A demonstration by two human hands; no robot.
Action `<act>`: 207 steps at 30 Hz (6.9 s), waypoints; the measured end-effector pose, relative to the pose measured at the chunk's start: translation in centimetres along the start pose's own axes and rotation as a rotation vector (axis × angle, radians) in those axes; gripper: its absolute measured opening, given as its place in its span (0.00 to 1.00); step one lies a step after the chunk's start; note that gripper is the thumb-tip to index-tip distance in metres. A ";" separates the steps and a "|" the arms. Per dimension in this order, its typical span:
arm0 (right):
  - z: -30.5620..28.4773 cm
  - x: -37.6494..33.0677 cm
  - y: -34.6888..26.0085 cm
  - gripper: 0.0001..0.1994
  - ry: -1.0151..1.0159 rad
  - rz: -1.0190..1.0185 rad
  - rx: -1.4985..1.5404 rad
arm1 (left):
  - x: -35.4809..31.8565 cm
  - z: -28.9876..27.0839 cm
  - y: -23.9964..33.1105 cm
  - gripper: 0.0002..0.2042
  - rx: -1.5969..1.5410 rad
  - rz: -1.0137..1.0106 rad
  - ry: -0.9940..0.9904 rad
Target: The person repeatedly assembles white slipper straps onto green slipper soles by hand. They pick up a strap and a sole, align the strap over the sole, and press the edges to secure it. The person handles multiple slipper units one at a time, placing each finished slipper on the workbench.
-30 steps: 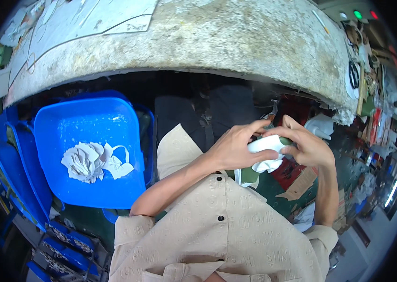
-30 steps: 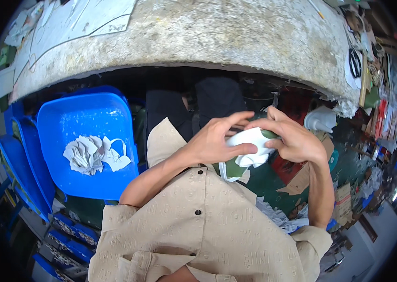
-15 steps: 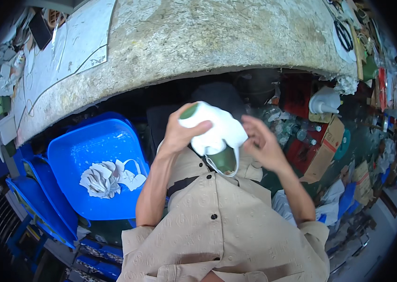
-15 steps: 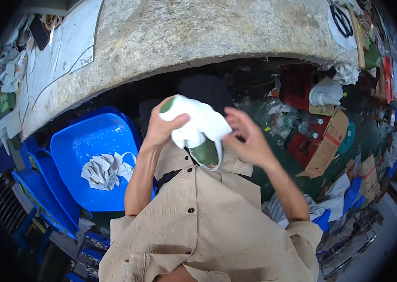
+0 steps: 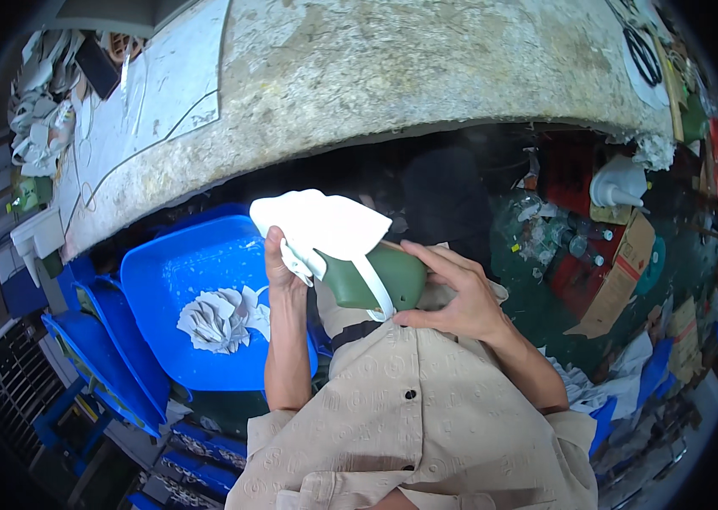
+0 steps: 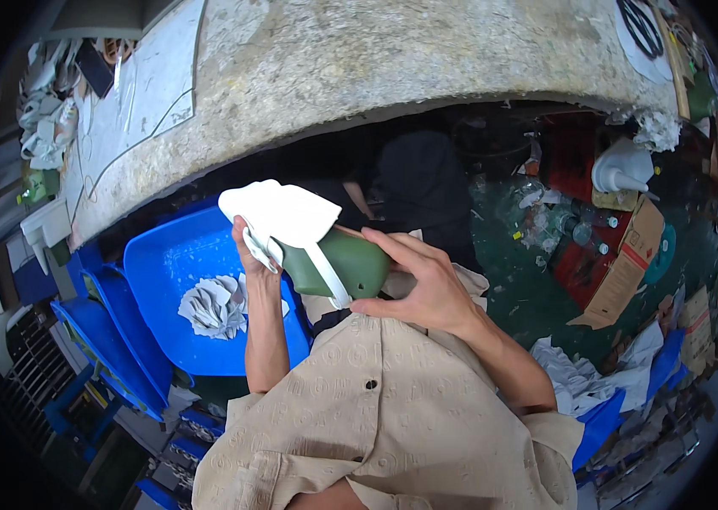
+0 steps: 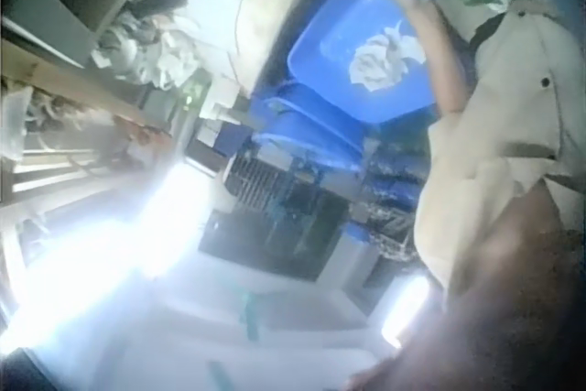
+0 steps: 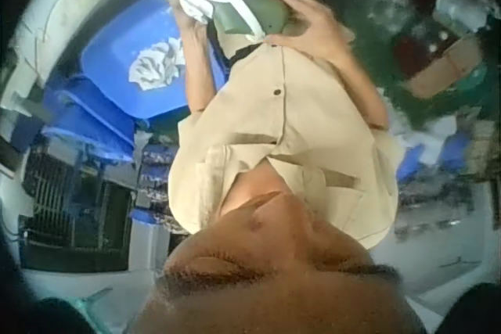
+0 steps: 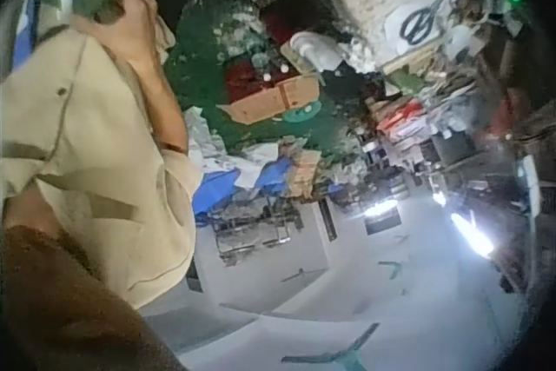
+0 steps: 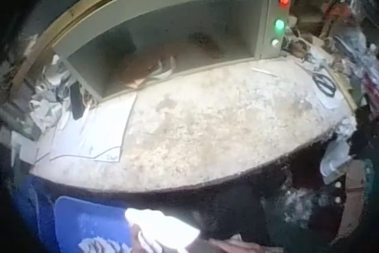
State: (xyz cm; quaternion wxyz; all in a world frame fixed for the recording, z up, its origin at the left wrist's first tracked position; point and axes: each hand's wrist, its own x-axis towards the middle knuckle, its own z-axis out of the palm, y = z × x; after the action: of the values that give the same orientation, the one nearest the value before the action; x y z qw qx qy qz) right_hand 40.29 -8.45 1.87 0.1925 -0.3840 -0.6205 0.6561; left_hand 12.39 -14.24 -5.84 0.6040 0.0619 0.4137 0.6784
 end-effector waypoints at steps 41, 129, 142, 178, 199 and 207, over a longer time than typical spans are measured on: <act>1.4 -2.0 1.3 0.08 -0.162 0.601 0.467 | -4.4 3.0 1.5 0.27 0.385 0.103 -0.532; -2.4 7.4 -6.6 0.09 -0.679 0.271 0.223 | -5.0 6.0 1.7 0.40 0.348 -0.074 -0.611; -2.3 8.5 -7.9 0.11 -0.777 0.119 0.137 | -5.0 6.7 2.2 0.36 0.370 -0.090 -0.652; -1.6 5.9 -7.5 0.04 -0.691 0.339 0.422 | -4.9 7.3 2.3 0.33 0.428 -0.157 -0.607; -0.8 1.0 -4.7 0.13 -0.109 -0.236 -0.016 | -4.9 6.4 2.3 0.32 0.319 -0.107 -0.577; 2.7 -3.0 -4.1 0.22 0.084 -0.103 -0.079 | -4.5 5.5 2.0 0.31 0.327 -0.119 -0.562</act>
State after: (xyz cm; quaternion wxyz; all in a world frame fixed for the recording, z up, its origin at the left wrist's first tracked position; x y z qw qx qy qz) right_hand 39.32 -11.81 6.43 0.2363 -0.3861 -0.6562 0.6037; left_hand 15.26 -15.36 0.84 0.7152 0.3184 0.3371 0.5230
